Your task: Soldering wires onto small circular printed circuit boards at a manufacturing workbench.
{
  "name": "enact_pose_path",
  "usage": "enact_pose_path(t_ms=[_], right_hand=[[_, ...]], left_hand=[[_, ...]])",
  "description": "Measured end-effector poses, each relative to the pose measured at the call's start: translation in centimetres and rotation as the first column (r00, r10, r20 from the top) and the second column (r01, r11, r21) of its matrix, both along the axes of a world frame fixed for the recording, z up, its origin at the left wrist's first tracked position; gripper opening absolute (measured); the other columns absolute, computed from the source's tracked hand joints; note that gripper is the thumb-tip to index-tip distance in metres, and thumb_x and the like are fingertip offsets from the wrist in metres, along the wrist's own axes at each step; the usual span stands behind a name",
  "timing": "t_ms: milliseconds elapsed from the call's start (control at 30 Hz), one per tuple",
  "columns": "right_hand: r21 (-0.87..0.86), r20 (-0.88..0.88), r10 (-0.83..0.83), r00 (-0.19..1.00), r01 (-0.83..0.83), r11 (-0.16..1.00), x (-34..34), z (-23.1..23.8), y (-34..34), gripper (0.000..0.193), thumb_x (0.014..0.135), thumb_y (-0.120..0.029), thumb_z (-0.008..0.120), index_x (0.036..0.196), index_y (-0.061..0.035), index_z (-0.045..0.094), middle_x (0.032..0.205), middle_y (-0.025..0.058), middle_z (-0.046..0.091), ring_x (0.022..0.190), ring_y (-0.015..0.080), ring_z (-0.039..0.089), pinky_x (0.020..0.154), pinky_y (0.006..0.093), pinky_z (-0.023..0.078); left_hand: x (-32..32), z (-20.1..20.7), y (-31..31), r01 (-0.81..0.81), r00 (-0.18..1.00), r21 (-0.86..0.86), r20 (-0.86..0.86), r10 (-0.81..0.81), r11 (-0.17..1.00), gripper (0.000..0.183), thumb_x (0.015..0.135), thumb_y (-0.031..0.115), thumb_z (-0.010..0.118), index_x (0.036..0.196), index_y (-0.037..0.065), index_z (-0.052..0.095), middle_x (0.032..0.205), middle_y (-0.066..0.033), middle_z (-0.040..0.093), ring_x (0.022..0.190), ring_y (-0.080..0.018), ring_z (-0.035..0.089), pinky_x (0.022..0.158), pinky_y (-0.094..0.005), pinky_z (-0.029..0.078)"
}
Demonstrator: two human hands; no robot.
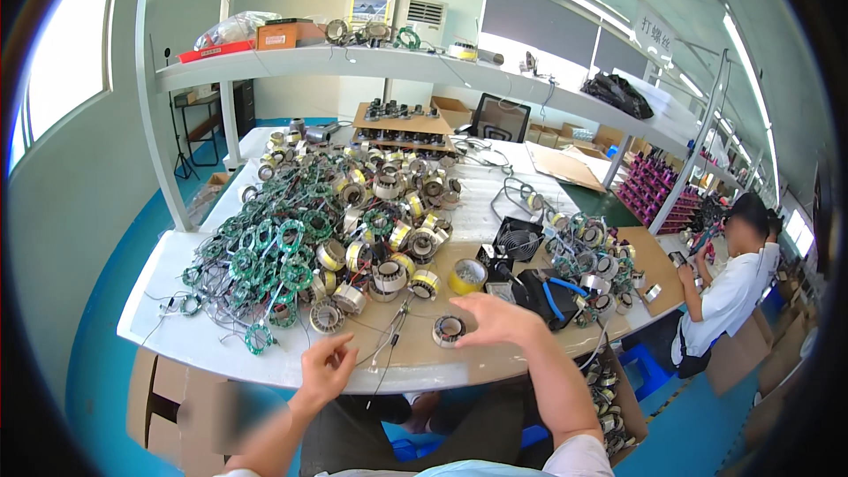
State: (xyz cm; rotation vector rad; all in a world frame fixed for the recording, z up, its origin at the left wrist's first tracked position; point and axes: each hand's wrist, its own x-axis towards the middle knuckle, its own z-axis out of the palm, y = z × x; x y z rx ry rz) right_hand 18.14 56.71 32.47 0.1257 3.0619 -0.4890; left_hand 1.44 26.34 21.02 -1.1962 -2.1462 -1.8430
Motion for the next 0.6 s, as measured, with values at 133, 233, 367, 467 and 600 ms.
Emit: enact_pose_path(t_ms=[133,233,367,467,600], right_hand=[[-0.070,-0.295,-0.254,0.921,0.244,0.967,-3.8,12.8,3.6,0.043,0.083,-0.021,0.079,0.120,-0.0019,0.069,0.099,0.0140,0.074,0.072,0.0166,0.067,0.069,0.0308,0.056],[0.018,-0.703,-0.248,0.666,0.366,0.930,-8.2,23.0,8.7,0.034,0.084,-0.022,0.073,0.112,-0.0028,0.073,0.102,0.0133,0.076,0.084,0.0245,0.073,0.079,0.0353,0.057],[0.163,-0.799,-0.185,0.573,0.503,0.849,-15.2,31.9,17.4,0.048,0.080,-0.014,0.067,0.125,0.0008,0.065,0.099,0.0168,0.075,0.088,0.0301,0.074,0.083,0.0378,0.057],[0.161,-0.593,-0.418,0.688,0.610,0.776,-20.8,35.1,20.3,0.062,0.078,-0.006,0.066,0.138,0.0035,0.055,0.127,0.0163,0.066,0.069,0.0230,0.070,0.056,0.0340,0.057],[0.004,-0.431,-0.517,0.740,0.574,0.819,-23.8,35.1,25.3,0.070,0.075,-0.003,0.066,0.142,0.0036,0.051,0.115,0.0178,0.068,0.060,0.0204,0.064,0.050,0.0322,0.055]], left_hand=[[0.3,-2.0,-1.8,-0.013,0.995,0.090,0.103,0.004,0.996,0.022,0.085,0.001,0.074,0.108,0.002,0.073,0.069,0.0019,0.058,0.056,-0.0023,0.048,0.050,-0.0202,0.036],[0.6,-1.6,-0.7,0.012,0.999,0.114,-0.033,-0.008,0.993,0.023,0.083,-0.001,0.073,0.105,0.003,0.074,0.063,-0.0003,0.057,0.051,-0.0057,0.049,0.047,-0.0229,0.037],[0.6,-2.2,-0.4,-0.018,0.972,0.139,-0.229,0.050,0.990,0.021,0.078,-0.003,0.072,0.097,0.006,0.075,0.055,-0.0034,0.054,0.043,-0.0143,0.050,0.044,-0.0283,0.037],[1.2,-2.4,-0.2,-0.158,0.943,0.168,-0.268,0.199,0.973,0.025,0.073,-0.006,0.073,0.094,0.006,0.075,0.052,-0.0034,0.051,0.042,-0.0150,0.049,0.043,-0.0288,0.036],[-0.2,-5.3,-1.4,-0.032,0.980,0.054,-0.192,0.042,0.998,0.035,0.073,0.003,0.077,0.107,0.010,0.075,0.061,-0.0046,0.058,0.049,-0.0172,0.054,0.046,-0.0318,0.041]])
